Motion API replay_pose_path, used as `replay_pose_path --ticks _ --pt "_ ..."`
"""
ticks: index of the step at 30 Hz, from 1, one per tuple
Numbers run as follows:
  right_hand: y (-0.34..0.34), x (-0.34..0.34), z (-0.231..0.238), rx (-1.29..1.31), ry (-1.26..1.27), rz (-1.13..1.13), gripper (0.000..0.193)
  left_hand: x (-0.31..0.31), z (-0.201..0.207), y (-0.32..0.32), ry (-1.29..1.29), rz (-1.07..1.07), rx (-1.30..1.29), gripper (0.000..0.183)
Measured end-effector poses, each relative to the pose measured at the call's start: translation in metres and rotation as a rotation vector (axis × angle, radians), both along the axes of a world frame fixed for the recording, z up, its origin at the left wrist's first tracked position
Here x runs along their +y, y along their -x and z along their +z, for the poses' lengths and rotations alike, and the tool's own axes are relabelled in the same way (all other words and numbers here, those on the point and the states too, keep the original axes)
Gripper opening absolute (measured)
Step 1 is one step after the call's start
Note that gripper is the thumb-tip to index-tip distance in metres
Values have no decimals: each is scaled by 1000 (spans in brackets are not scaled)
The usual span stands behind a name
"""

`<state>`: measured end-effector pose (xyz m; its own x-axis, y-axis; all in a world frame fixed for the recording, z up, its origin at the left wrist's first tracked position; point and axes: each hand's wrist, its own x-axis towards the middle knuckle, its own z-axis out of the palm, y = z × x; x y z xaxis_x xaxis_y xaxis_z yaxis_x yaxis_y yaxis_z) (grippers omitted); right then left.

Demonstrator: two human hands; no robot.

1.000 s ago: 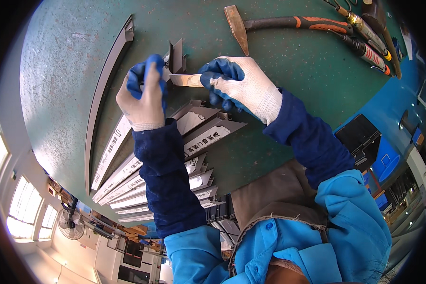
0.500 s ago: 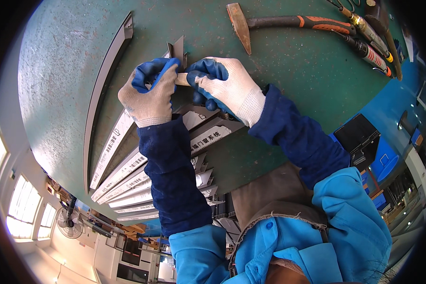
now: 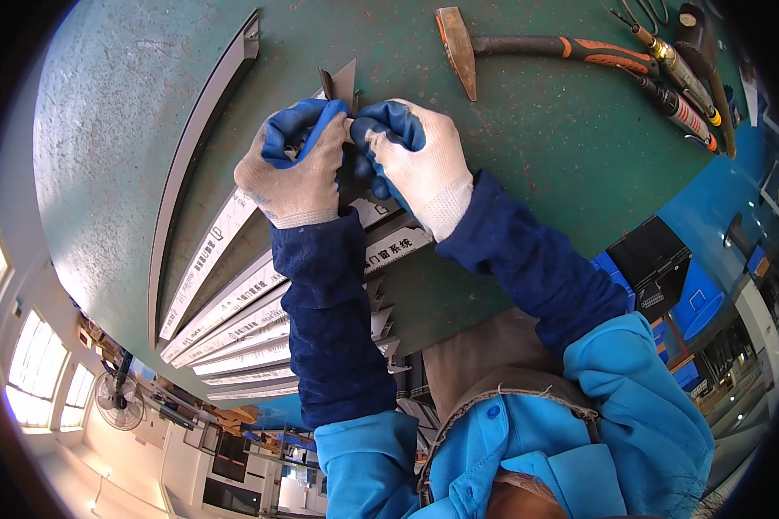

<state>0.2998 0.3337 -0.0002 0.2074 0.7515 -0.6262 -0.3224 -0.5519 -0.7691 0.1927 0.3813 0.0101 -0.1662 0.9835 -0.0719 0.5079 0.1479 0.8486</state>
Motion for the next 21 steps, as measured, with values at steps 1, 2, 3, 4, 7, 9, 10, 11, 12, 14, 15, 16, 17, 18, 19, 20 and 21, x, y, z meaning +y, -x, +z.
replay_pose_path --ticks 1,2,3,4,7,9,10,11,12,14,15,16,17,18,19,20,21 --pt "1 2 0 -40 -23 -1 5 0 0 0 -16 -13 3 20" --pt "2 2 1 -37 -25 5 5 0 0 1 -18 -7 6 20" --pt "-1 0 4 4 -7 -30 5 0 0 1 -9 2 -8 20" --pt "-4 -1 8 44 11 -64 4 0 0 1 1 10 -22 20" --pt "-7 -1 11 124 45 -135 4 0 0 2 18 26 -53 20" --pt "-3 4 7 4 -17 -96 5 0 -1 3 28 27 -73 21" --pt "-2 7 5 -55 -49 -77 6 1 -1 3 33 27 -83 21" --pt "-2 10 4 -115 -80 -58 6 1 -1 4 37 26 -93 21" --pt "-5 12 4 -113 -83 -56 6 1 0 4 34 28 -92 21" --pt "-16 16 7 -28 -17 -152 9 0 3 6 61 12 -65 18" --pt "-22 18 10 15 16 -200 10 0 5 6 73 4 -51 16" --pt "-26 19 13 58 47 -248 11 0 7 7 84 -4 -38 14" --pt "-30 19 17 55 37 -252 11 2 9 8 76 -9 -43 14" --pt "-34 19 22 103 -4 -261 13 4 9 11 148 21 -142 15" --pt "-37 19 27 156 -47 -263 16 5 9 17 218 56 -236 16" --pt "-40 19 34 209 -92 -265 18 6 9 23 286 88 -332 17" --pt "-44 18 42 262 -140 -267 21 5 10 28 353 117 -428 18"
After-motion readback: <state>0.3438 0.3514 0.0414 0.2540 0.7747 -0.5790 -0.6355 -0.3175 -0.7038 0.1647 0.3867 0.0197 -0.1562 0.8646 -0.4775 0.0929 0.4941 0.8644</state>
